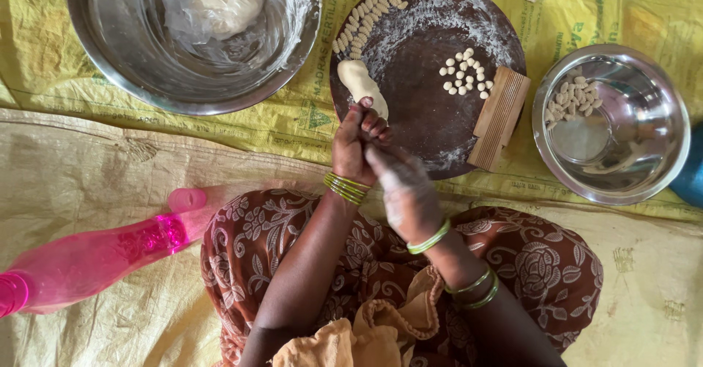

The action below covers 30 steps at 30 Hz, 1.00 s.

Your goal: The person sits on the floor and repeatedly pinches small pieces of dough from a larger lump, rolls them into balls between their palms, and places them on a wooden board. The person also transfers some finished dough balls into a metal bowl.

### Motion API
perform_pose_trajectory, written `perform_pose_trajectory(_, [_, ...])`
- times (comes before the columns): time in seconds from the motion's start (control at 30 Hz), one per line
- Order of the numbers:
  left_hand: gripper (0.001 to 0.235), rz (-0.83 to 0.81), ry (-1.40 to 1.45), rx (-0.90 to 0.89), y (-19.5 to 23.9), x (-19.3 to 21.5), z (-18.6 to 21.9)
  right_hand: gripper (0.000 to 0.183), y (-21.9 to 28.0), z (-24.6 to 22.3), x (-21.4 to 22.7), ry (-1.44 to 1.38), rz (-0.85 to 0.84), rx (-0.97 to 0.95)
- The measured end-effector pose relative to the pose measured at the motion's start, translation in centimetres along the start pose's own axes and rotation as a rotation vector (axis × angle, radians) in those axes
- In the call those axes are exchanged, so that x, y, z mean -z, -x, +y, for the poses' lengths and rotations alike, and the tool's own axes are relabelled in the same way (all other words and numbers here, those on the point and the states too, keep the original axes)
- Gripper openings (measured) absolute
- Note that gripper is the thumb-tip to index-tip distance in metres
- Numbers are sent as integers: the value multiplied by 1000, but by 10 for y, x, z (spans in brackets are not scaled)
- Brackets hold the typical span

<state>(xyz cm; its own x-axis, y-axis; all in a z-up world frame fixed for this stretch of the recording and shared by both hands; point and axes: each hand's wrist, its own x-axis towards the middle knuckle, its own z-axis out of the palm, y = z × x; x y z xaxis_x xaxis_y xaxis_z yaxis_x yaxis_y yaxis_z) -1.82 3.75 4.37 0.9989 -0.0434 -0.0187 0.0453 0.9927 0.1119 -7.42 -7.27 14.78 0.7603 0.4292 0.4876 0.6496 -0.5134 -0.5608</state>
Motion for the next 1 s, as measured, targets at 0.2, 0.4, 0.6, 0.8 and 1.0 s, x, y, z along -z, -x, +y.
perform_pose_trajectory(0.2, [90,223,-152,129,10,-24,-2,58,5,4,-3,211,-205,-35])
perform_pose_trajectory(0.4, [110,180,-278,40,6,-39,19,57,16,0,2,-26,-234,-33])
perform_pose_trajectory(0.6, [115,168,-332,147,8,-27,3,57,5,13,1,34,-129,108])
perform_pose_trajectory(0.8, [117,206,-328,80,0,-20,16,63,13,-1,12,95,-334,-85])
perform_pose_trajectory(1.0, [116,240,-326,129,9,-22,-6,63,5,12,4,247,-307,-31])
